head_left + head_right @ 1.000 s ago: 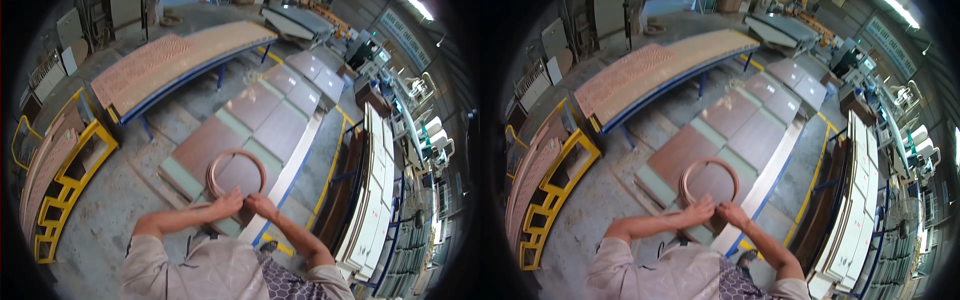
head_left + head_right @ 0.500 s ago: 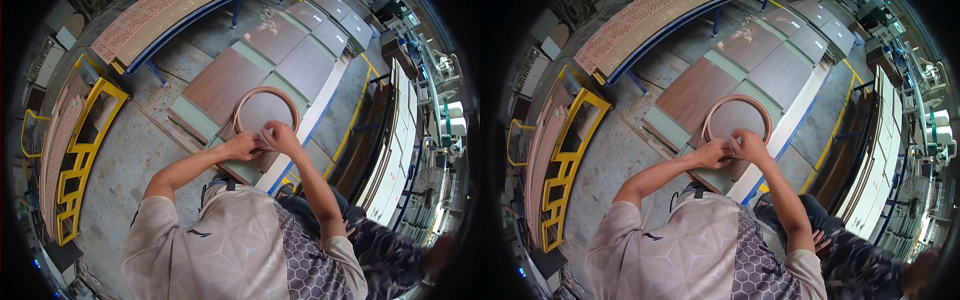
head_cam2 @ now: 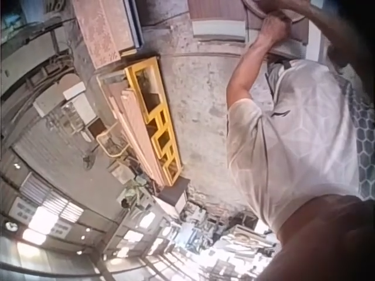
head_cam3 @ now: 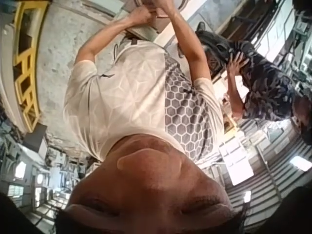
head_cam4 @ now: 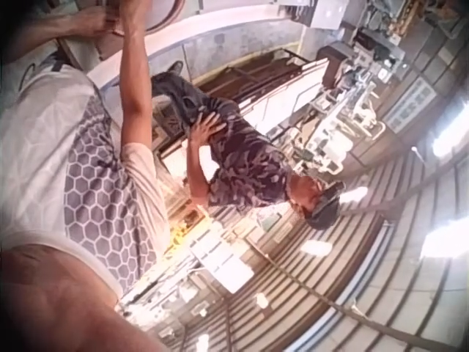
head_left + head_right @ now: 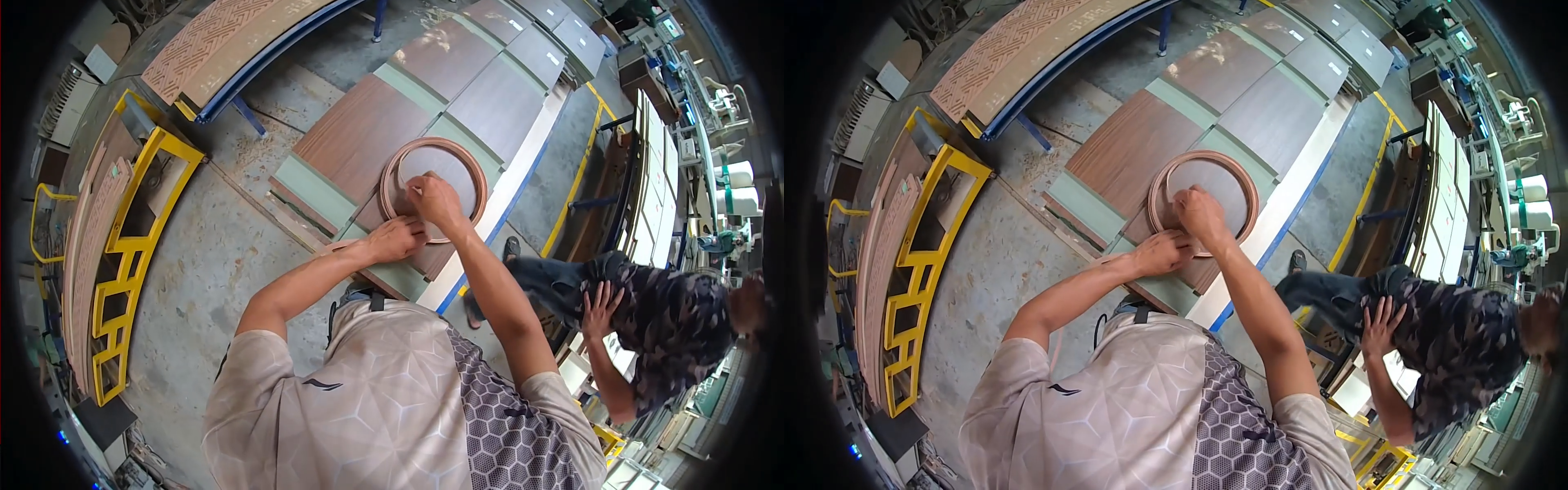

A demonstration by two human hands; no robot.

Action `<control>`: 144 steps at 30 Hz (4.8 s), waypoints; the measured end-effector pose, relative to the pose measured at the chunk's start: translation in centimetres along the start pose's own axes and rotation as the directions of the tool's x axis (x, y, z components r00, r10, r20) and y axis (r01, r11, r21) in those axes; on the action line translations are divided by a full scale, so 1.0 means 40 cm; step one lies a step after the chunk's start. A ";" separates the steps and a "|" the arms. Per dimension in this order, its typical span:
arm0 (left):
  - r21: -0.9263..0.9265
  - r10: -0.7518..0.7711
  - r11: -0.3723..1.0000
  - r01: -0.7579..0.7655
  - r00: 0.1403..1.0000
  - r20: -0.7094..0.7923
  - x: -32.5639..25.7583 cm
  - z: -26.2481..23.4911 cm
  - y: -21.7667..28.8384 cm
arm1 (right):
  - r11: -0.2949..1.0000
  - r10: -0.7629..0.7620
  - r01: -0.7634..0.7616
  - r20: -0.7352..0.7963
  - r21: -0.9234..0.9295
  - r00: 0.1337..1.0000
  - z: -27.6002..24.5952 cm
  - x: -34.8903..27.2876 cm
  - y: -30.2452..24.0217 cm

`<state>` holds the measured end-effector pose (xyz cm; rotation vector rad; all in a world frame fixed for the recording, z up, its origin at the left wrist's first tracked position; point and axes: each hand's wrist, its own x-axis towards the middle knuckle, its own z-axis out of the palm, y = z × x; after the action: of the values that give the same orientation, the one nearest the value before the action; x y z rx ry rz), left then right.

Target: Cutting and organizing strips of edge banding material from a large coil on a worktable and then placing them on furniture panels.

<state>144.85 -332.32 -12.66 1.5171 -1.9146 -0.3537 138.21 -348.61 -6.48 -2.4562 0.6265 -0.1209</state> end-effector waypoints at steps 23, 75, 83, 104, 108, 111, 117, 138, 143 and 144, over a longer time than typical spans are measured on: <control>0.179 -0.040 0.983 0.045 0.999 -0.032 -0.025 -0.086 -0.060 | 0.938 -0.334 0.323 -0.070 -0.129 0.940 0.098 -0.254 0.012; 0.513 -0.202 0.841 0.174 0.979 -0.002 -0.059 -0.060 0.014 | 0.786 -0.462 0.466 0.115 -0.405 0.879 -0.004 -0.192 0.214; 0.540 -0.090 0.841 0.006 0.988 0.129 -0.055 -0.063 0.034 | 0.555 -0.700 0.618 0.089 -0.558 0.709 -0.070 -0.149 0.157; 0.540 -0.117 0.836 0.101 0.993 -0.006 -0.026 -0.088 0.026 | 0.772 -0.493 0.561 0.274 -0.300 0.826 -0.095 -0.123 0.240; 0.597 -0.080 0.802 0.034 0.995 0.051 -0.019 -0.094 -0.012 | 0.657 -0.483 0.572 0.308 -0.492 0.820 -0.152 -0.068 0.276; 0.624 -0.136 0.781 0.040 0.985 0.108 -0.023 -0.087 -0.013 | 0.657 -0.464 0.499 0.218 -0.566 0.859 -0.082 -0.079 0.173; 0.503 -0.067 0.860 0.086 0.996 -0.055 -0.037 -0.089 0.021 | 0.857 -0.348 0.435 0.311 -0.278 0.884 -0.026 -0.155 0.147; 0.505 -0.131 0.860 0.079 0.989 0.069 -0.041 -0.064 -0.005 | 0.605 -0.618 0.603 0.171 -0.521 0.768 -0.119 -0.129 0.185; 0.388 -0.196 0.901 0.193 0.980 -0.032 -0.046 -0.062 0.022 | 0.702 -0.489 0.626 0.410 -0.340 0.770 -0.029 -0.150 0.145; 0.392 -0.194 0.900 0.191 0.981 -0.032 -0.038 -0.071 0.020 | 0.747 -0.454 0.573 0.371 -0.338 0.810 -0.065 -0.134 0.193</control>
<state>146.23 -330.12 -10.59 1.9773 -1.9247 -0.0555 129.74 -353.01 -8.46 -2.9547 -0.2024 0.1526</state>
